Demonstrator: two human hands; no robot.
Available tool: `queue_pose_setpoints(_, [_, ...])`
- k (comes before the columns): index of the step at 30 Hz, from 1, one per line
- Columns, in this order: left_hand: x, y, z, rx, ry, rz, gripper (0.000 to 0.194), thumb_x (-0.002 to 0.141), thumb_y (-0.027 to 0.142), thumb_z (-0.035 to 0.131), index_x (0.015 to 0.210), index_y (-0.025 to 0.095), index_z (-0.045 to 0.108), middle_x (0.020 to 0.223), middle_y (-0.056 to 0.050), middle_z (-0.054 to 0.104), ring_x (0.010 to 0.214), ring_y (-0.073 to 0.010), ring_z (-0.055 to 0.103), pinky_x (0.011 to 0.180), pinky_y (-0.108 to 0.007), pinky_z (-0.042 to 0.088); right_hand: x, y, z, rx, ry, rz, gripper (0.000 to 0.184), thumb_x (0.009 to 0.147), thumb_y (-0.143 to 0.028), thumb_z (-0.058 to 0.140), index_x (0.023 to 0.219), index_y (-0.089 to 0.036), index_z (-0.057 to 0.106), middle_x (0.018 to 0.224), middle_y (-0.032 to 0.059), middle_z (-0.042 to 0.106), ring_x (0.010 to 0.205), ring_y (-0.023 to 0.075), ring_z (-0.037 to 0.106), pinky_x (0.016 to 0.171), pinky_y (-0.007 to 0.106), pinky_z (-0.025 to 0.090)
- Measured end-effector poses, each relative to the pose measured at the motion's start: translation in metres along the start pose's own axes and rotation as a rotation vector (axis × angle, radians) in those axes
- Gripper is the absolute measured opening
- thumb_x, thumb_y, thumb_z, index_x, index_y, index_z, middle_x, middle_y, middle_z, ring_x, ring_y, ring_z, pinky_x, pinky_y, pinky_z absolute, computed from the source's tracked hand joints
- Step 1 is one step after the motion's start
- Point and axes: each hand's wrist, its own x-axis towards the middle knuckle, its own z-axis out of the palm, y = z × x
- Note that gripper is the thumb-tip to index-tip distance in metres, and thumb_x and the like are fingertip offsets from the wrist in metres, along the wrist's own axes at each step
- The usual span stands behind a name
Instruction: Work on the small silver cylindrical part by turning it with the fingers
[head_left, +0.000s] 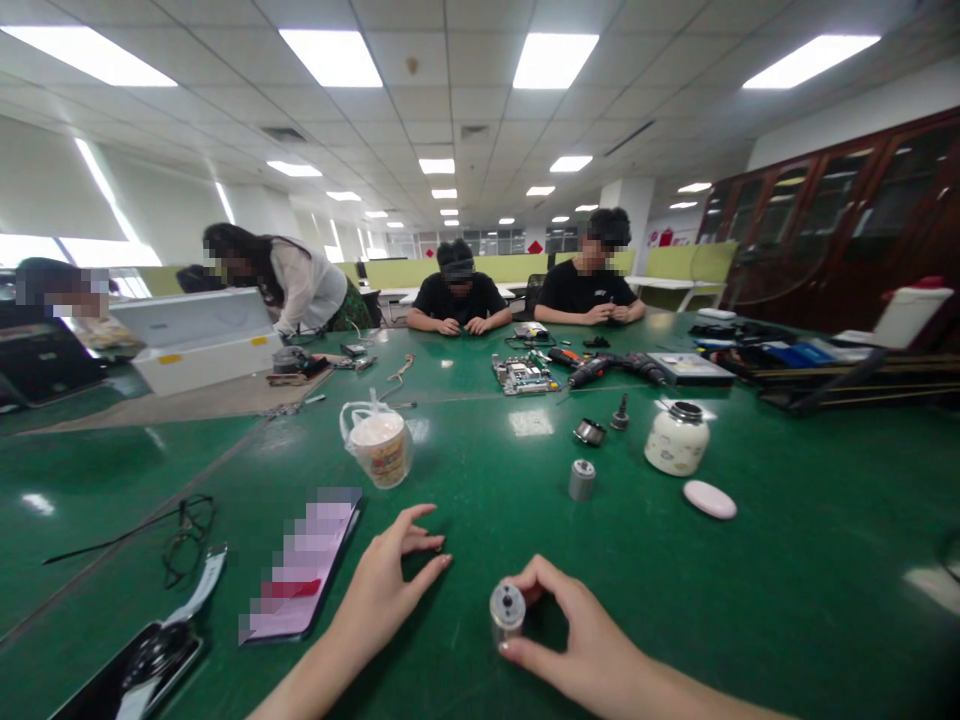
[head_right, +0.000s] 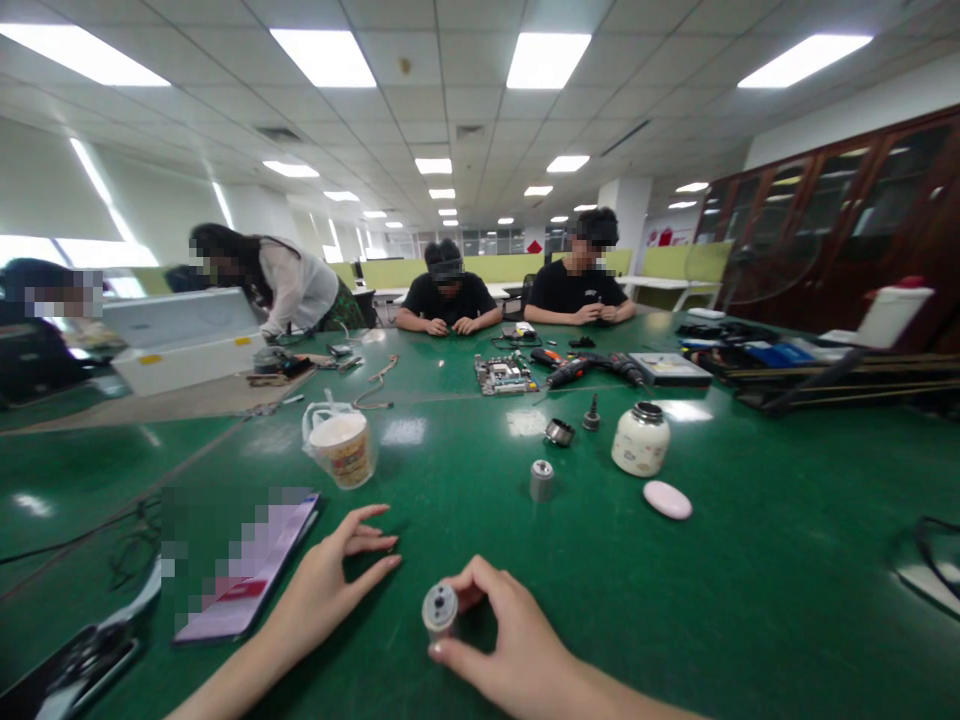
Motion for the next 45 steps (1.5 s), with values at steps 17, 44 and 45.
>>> queue_pose_setpoints(17, [-0.022, 0.076, 0.019, -0.415, -0.105, 0.149, 0.033, 0.087, 0.011, 0.065, 0.114, 0.027, 0.054, 0.09, 0.003, 0.081, 0.086, -0.0166, 0.075, 0.086, -0.028, 0.054, -0.001, 0.005, 0.002, 0.002, 0.002, -0.026, 0.026, 0.075, -0.018, 0.076, 0.095, -0.02, 0.059, 0.092, -0.0005, 0.066, 0.089, 0.0195, 0.063, 0.081, 0.03, 0.046])
queue_pose_setpoints(44, [-0.035, 0.042, 0.044, -0.321, -0.148, 0.143, 0.073, 0.075, 0.013, 0.074, 0.137, 0.028, 0.039, 0.096, 0.001, 0.073, 0.088, -0.019, 0.069, 0.084, -0.031, 0.053, 0.002, -0.01, -0.017, -0.003, 0.008, -0.26, 0.033, 0.096, -0.025, 0.046, 0.123, -0.031, 0.063, 0.123, 0.0078, 0.06, 0.118, 0.0251, 0.056, 0.1, 0.044, 0.043])
queue_pose_setpoints(45, [-0.036, 0.042, 0.045, -0.306, -0.153, 0.136, 0.069, 0.075, 0.014, 0.074, 0.135, 0.026, 0.042, 0.092, 0.001, 0.073, 0.083, -0.0185, 0.069, 0.08, -0.03, 0.053, 0.003, -0.011, -0.017, -0.028, -0.015, -0.245, 0.032, 0.097, -0.027, 0.046, 0.124, -0.032, 0.063, 0.125, 0.0076, 0.06, 0.12, 0.0256, 0.055, 0.1, 0.045, 0.042])
